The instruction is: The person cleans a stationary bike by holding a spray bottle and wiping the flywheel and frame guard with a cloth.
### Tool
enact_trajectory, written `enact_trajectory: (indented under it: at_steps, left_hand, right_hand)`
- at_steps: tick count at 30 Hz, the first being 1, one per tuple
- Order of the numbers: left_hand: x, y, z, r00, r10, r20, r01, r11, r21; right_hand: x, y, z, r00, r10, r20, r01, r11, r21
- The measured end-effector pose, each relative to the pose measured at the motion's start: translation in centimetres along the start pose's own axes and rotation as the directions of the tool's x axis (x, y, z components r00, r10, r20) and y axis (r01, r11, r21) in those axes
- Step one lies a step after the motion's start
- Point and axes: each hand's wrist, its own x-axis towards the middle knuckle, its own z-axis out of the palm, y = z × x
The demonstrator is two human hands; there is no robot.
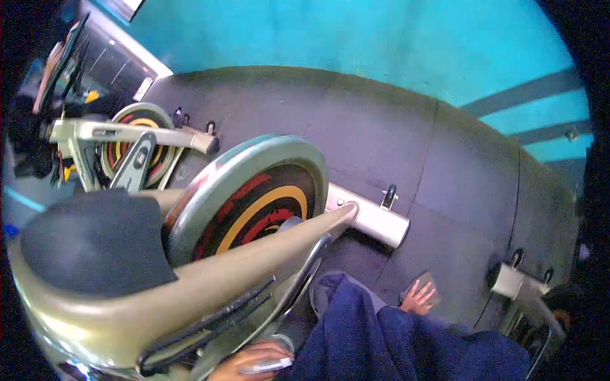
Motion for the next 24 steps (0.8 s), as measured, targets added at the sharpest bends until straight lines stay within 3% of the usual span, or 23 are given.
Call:
enact_trajectory:
  at_steps: [1,2,3,5,7,9,12,13,15,21,24]
  left_hand:
    - [-0.1,0.0,0.5,0.993,0.106,0.049,-0.111,0.988,0.112]
    - [0.4,1.4,0.9,0.992,0.123,-0.010,-0.122,0.989,0.078]
    - [1.2,1.6,1.2,0.982,0.185,-0.044,-0.184,0.983,0.027]
    - [1.0,-0.5,2.5,0.945,0.294,-0.144,-0.276,0.952,0.134]
    - [1.6,-2.3,5.4,0.831,0.453,-0.323,-0.374,0.884,0.280]
    - [1.8,-2.0,8.7,0.779,0.435,-0.451,-0.290,0.888,0.357]
    - [2.4,-2.6,13.4,0.499,0.422,-0.757,-0.126,0.899,0.419]
    - [2.5,-2.3,13.8,0.463,0.470,-0.751,-0.043,0.858,0.511]
    - [2.6,-0.8,15.0,0.438,0.388,-0.811,0.008,0.900,0.435]
    - [3.4,1.8,15.8,0.391,0.381,-0.838,-0.009,0.912,0.410]
    - [4.0,2.4,16.1,0.278,0.364,-0.889,-0.054,0.930,0.364]
  right_hand:
    - [-0.1,-2.2,5.5,0.938,0.103,-0.330,-0.135,0.988,-0.075]
    - [0.4,-1.9,6.6,0.844,0.109,-0.526,-0.045,0.990,0.133]
    - [1.4,-2.0,7.8,0.821,0.077,-0.565,0.076,0.967,0.242]
    - [2.7,-2.6,5.7,0.956,-0.053,-0.288,0.165,0.910,0.380]
    - [4.2,-3.0,4.3,0.971,-0.123,-0.205,0.200,0.890,0.410]
    - [5.3,-3.7,3.8,0.963,-0.160,-0.219,0.239,0.880,0.410]
    - [6.4,-3.5,3.8,0.937,-0.224,-0.270,0.318,0.865,0.389]
    - [6.5,-3.3,4.2,0.928,-0.252,-0.274,0.346,0.857,0.382]
    - [7.2,-2.6,4.1,0.909,-0.299,-0.290,0.394,0.844,0.364]
    - [8.2,-1.4,4.2,0.876,-0.365,-0.315,0.464,0.817,0.342]
    - [7.9,-1.2,5.3,0.864,-0.376,-0.335,0.481,0.813,0.328]
